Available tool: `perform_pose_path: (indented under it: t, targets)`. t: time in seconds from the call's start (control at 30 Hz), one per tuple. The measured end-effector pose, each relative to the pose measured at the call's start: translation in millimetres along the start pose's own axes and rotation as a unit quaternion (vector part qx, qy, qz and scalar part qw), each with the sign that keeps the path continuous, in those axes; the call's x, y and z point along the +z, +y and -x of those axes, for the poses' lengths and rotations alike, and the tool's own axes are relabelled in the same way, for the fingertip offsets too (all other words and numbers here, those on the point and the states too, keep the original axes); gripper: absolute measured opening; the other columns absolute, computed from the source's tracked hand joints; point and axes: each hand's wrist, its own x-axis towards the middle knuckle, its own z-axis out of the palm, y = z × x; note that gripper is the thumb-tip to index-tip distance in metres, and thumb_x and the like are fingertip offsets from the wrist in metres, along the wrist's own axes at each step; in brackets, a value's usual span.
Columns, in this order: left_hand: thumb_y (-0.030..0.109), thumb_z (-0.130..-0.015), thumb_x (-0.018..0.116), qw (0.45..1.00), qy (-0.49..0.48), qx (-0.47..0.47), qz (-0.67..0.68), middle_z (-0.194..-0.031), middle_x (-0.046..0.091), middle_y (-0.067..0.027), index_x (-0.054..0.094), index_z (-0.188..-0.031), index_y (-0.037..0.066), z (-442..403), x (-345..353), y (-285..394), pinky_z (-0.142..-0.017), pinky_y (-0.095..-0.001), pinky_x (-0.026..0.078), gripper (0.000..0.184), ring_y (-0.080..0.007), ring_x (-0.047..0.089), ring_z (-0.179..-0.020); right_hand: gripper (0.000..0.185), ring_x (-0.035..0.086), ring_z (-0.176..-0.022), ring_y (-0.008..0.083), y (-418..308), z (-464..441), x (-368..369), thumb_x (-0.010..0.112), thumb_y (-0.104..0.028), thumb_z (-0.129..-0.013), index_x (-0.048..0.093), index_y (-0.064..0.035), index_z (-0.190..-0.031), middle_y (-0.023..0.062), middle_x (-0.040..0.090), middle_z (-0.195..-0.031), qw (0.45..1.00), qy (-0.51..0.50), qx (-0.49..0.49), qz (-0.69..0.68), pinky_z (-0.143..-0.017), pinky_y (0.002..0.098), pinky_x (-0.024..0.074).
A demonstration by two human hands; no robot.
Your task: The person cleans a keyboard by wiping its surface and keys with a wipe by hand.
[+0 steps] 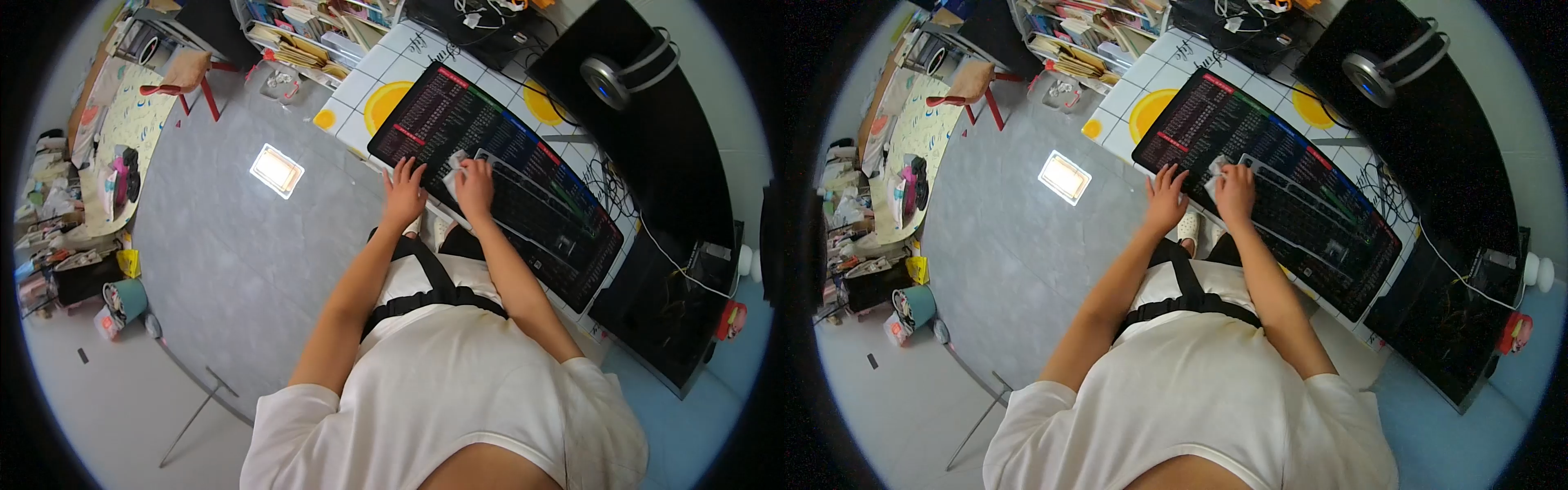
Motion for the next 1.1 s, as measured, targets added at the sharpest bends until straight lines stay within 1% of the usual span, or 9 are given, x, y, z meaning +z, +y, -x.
perform_pose_path:
  t: [0.07,0.13,0.27,0.4,0.63,0.67,0.77,0.9,1.1]
  targets:
    - [0.013,-0.069,0.057,0.999,-0.004,0.032,0.022,-0.136,0.028,-0.0094,0.035,-0.128,0.016,-10,6,17,-0.102,-0.0523,0.013,0.063,-0.0274,0.022,-0.127,0.014,0.048,-0.088,0.0294,22,1,-21,0.055,-0.008,-0.074,0.052,-0.0029,-0.086,0.0132,0.051,-0.087,0.991,0.125,0.041,-0.029,-0.078,0.0382,0.0398]
    - [0.023,-0.068,0.063,0.984,-0.059,0.133,0.103,-0.137,0.026,-0.0101,0.032,-0.130,0.014,-20,19,35,-0.102,-0.0503,0.014,0.070,-0.0270,0.020,-0.128,0.012,0.047,-0.091,0.0298,55,3,-33,0.054,-0.009,-0.077,0.049,-0.0021,-0.086,0.0130,0.049,-0.091,0.985,0.063,0.138,-0.086,-0.076,0.0390,0.0418]
    - [0.035,-0.061,0.071,0.961,-0.176,0.209,0.029,-0.141,0.016,-0.0080,0.021,-0.134,0.012,-34,28,76,-0.101,-0.0464,0.021,0.092,-0.0263,0.015,-0.130,0.019,0.048,-0.090,0.0307,87,10,-49,0.053,-0.006,-0.077,0.051,-0.0041,-0.095,0.0130,0.048,-0.094,0.994,0.041,0.095,-0.040,-0.075,0.0393,0.0426]
    - [0.029,-0.055,0.075,0.968,-0.169,0.178,-0.048,-0.142,0.015,-0.0060,0.019,-0.135,0.014,-34,29,91,-0.099,-0.0468,0.026,0.099,-0.0280,0.015,-0.130,0.021,0.049,-0.090,0.0297,93,9,-48,0.052,-0.005,-0.077,0.055,-0.0081,-0.098,0.0114,0.048,-0.092,0.996,0.030,0.078,-0.023,-0.072,0.0384,0.0446]
    - [0.024,-0.054,0.075,0.970,-0.195,0.147,-0.013,-0.141,0.017,-0.0034,0.021,-0.134,0.018,-36,29,94,-0.100,-0.0481,0.024,0.097,-0.0278,0.016,-0.130,0.014,0.049,-0.084,0.0262,85,6,-48,0.060,-0.017,-0.077,0.060,-0.0070,-0.086,0.0089,0.047,-0.084,0.992,0.090,0.082,-0.023,-0.068,0.0356,0.0458]
    - [0.021,-0.054,0.074,0.971,-0.188,0.149,-0.008,-0.140,0.018,-0.0049,0.022,-0.134,0.017,-36,28,94,-0.101,-0.0451,0.026,0.096,-0.0287,0.017,-0.129,0.013,0.050,-0.084,0.0259,86,5,-46,0.060,-0.017,-0.077,0.059,-0.0066,-0.085,0.0084,0.046,-0.084,0.993,0.091,0.074,-0.031,-0.068,0.0353,0.0458]
    - [0.015,-0.054,0.070,0.967,-0.158,0.201,-0.002,-0.139,0.021,-0.0089,0.023,-0.133,0.013,-39,33,88,-0.098,-0.0382,0.032,0.092,-0.0315,0.020,-0.128,0.009,0.050,-0.086,0.0253,90,4,-46,0.059,-0.014,-0.078,0.058,-0.0062,-0.082,0.0079,0.048,-0.086,0.993,0.071,0.075,-0.057,-0.069,0.0354,0.0459]
    - [0.010,-0.057,0.065,0.968,-0.166,0.190,-0.009,-0.139,0.021,-0.0091,0.022,-0.134,0.013,-40,29,92,-0.096,-0.0378,0.036,0.088,-0.0313,0.019,-0.128,0.010,0.051,-0.086,0.0250,92,2,-46,0.057,-0.011,-0.078,0.059,-0.0061,-0.086,0.0080,0.049,-0.087,0.994,0.057,0.055,-0.078,-0.068,0.0354,0.0464]
    - [0.010,-0.058,0.065,0.959,-0.210,0.187,0.021,-0.140,0.018,-0.0097,0.020,-0.134,0.012,-39,30,82,-0.099,-0.0385,0.030,0.089,-0.0314,0.015,-0.129,0.006,0.052,-0.078,0.0266,94,4,-38,0.059,-0.006,-0.074,0.060,-0.0039,-0.079,0.0089,0.048,-0.081,0.983,0.086,0.031,-0.158,-0.063,0.0359,0.0444]
